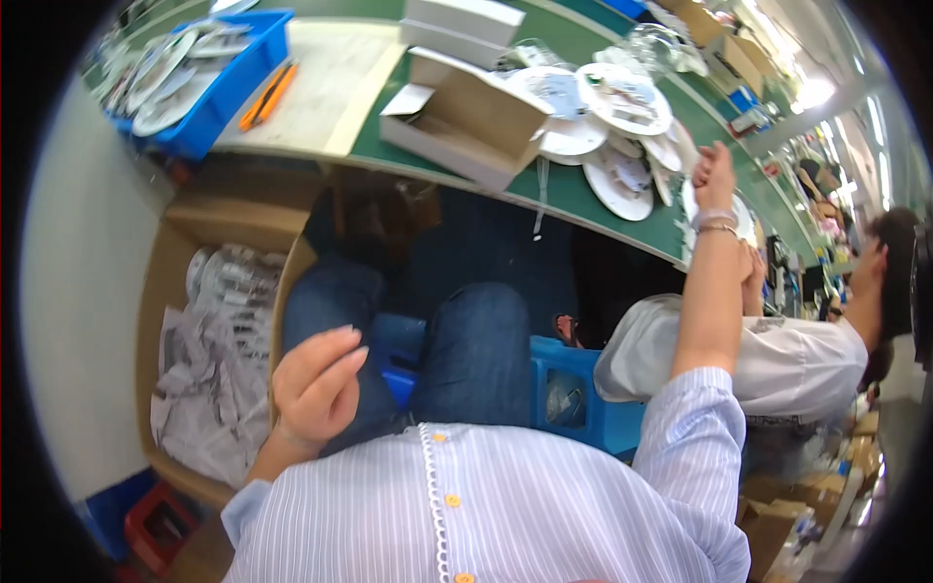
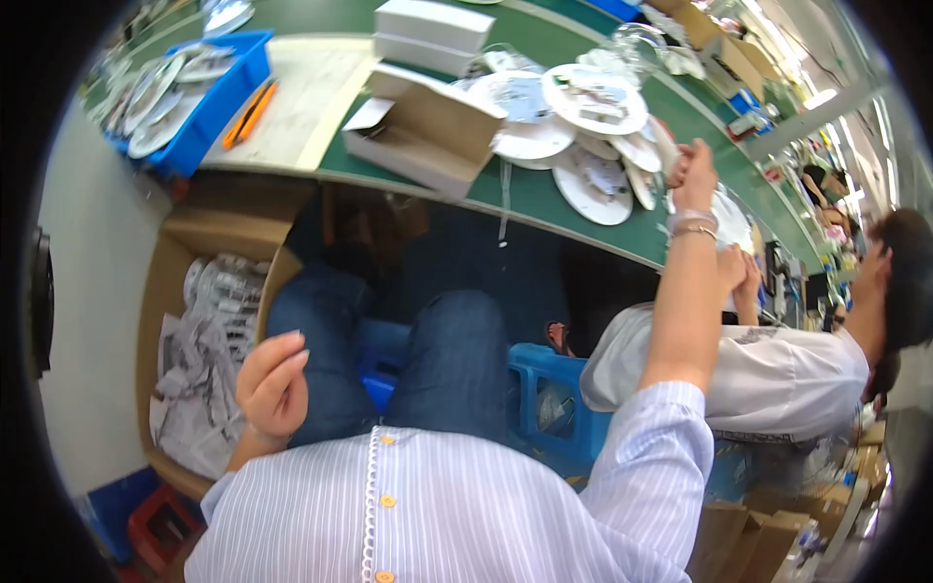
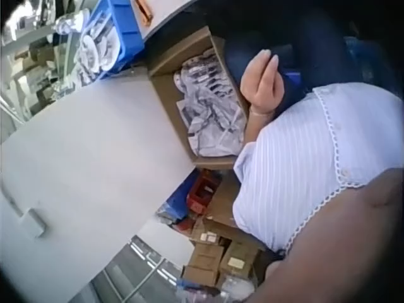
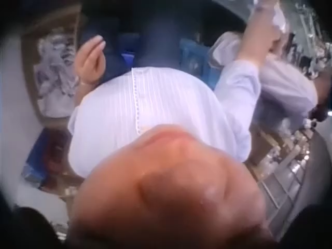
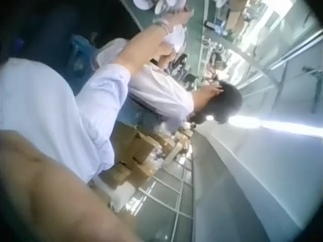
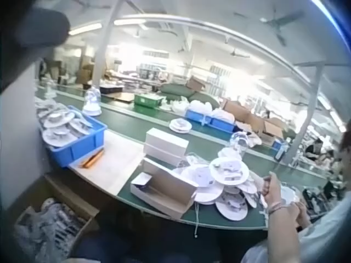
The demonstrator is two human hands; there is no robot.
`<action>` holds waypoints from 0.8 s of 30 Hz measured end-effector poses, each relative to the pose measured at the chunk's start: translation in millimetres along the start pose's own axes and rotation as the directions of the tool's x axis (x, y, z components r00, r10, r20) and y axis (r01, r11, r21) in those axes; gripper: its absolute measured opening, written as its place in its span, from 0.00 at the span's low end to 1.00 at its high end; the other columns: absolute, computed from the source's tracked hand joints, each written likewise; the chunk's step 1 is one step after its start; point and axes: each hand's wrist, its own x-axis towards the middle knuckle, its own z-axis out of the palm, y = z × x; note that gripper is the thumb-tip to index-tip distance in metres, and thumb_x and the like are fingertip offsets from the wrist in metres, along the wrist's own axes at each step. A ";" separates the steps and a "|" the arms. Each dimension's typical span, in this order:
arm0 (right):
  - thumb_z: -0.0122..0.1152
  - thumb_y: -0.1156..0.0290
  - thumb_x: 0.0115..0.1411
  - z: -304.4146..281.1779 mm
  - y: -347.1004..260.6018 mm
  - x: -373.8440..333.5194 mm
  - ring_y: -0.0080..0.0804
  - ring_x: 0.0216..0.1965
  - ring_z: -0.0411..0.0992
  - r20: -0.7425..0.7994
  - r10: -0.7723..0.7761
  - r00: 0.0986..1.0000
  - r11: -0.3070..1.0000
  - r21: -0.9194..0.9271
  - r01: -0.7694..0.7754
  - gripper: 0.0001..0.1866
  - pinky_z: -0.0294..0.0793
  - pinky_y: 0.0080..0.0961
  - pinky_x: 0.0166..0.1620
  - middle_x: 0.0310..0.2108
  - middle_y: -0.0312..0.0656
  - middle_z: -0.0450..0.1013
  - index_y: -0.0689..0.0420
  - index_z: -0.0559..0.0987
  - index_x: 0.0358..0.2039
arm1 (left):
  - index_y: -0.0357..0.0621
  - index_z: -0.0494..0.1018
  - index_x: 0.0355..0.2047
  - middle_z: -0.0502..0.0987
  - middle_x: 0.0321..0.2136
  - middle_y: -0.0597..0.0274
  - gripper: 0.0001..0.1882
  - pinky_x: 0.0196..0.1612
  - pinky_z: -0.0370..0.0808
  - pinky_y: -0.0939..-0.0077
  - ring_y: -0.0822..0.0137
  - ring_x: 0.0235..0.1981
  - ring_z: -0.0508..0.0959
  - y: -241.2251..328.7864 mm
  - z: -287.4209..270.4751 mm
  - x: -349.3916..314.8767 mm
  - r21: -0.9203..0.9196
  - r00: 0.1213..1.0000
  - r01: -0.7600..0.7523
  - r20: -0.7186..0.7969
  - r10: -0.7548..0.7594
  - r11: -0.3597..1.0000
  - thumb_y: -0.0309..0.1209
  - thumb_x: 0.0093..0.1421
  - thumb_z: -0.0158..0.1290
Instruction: Testing LED light fixtures by inserting batteries and checking for illumination on a factory assembly line.
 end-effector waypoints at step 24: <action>0.57 0.65 0.45 272.7 109.4 -134.4 0.36 0.36 0.68 0.786 0.310 0.534 0.496 -0.613 0.615 0.20 0.65 0.26 0.40 0.33 0.51 0.71 0.68 0.71 0.34 | 0.39 0.69 0.35 0.69 0.37 0.49 0.16 0.43 0.65 0.70 0.54 0.39 0.69 -145.2 -69.3 -198.7 0.239 0.473 0.860 -0.040 -0.880 0.451 0.22 0.41 0.50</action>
